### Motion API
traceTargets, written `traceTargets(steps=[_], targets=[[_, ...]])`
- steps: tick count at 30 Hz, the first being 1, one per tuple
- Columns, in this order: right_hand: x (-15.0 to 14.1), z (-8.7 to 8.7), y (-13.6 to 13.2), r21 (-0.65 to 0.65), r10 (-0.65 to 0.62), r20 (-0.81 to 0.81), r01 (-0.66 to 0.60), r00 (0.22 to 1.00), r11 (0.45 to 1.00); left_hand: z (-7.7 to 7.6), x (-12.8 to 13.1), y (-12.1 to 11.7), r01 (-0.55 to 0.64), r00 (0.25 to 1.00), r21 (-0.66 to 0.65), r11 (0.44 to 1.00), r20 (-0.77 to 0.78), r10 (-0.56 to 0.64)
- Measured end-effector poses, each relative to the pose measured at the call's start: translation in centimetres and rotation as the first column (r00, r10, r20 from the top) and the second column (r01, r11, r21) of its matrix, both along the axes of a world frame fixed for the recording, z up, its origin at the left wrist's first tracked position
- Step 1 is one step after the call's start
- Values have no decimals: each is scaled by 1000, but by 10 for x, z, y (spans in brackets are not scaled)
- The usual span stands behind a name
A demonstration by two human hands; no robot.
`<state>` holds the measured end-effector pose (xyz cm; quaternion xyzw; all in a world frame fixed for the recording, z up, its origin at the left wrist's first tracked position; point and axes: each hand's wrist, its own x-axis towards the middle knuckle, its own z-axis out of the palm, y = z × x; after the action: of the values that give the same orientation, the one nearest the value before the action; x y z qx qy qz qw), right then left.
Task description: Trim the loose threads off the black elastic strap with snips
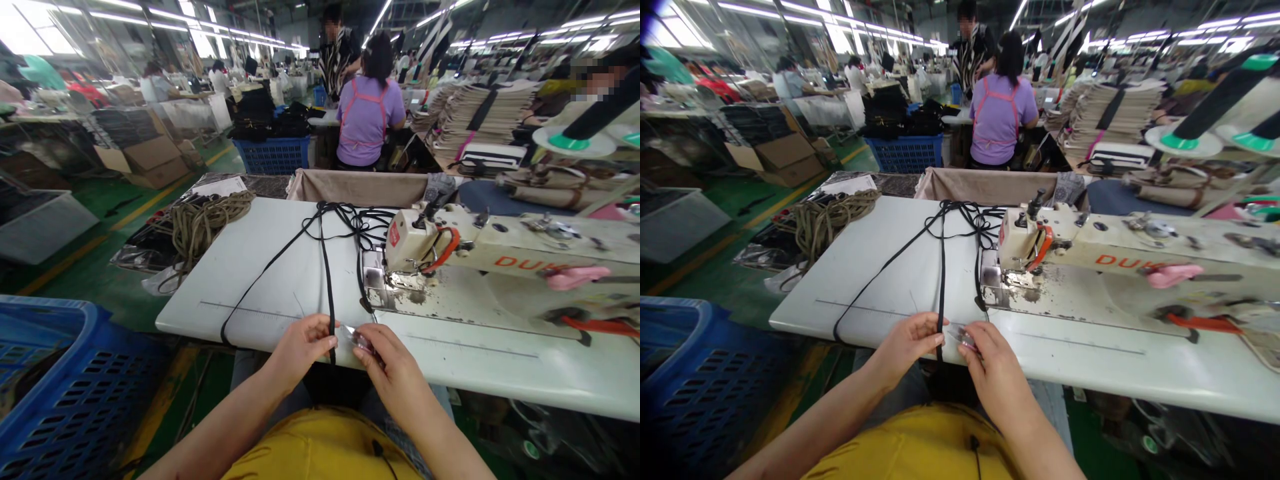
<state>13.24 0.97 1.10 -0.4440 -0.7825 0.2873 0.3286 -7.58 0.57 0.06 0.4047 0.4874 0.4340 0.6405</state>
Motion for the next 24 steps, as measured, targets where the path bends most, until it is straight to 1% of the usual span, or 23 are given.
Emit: traceTargets(steps=[4, 7, 11, 16, 19, 24], targets=[[-4, 4, 4, 120, -33, 209, 8, 977, 993, 7, 0, -1, -5, 1000, -7, 1000, -1, 5], [-8, 6, 7, 207, -77, 294, 15, 953, 978, 9, -1, -1, 10, 999, 11, 1000, 31, -11], [-13, 8, 10, 262, -111, 336, 21, 935, 965, 4, -2, -2, -6, 999, 5, 1000, 41, 5], [-16, 10, 12, 275, -124, 374, 18, 919, 961, -3, -3, -2, -24, 999, 1, 1000, 37, 24], [-17, 10, 13, 264, -117, 387, 12, 915, 964, -4, -4, -2, -22, 999, 10, 1000, 34, 21], [-17, 9, 13, 299, -126, 393, 3, 911, 954, -2, -3, -3, -35, 999, -7, 999, 40, 36]])
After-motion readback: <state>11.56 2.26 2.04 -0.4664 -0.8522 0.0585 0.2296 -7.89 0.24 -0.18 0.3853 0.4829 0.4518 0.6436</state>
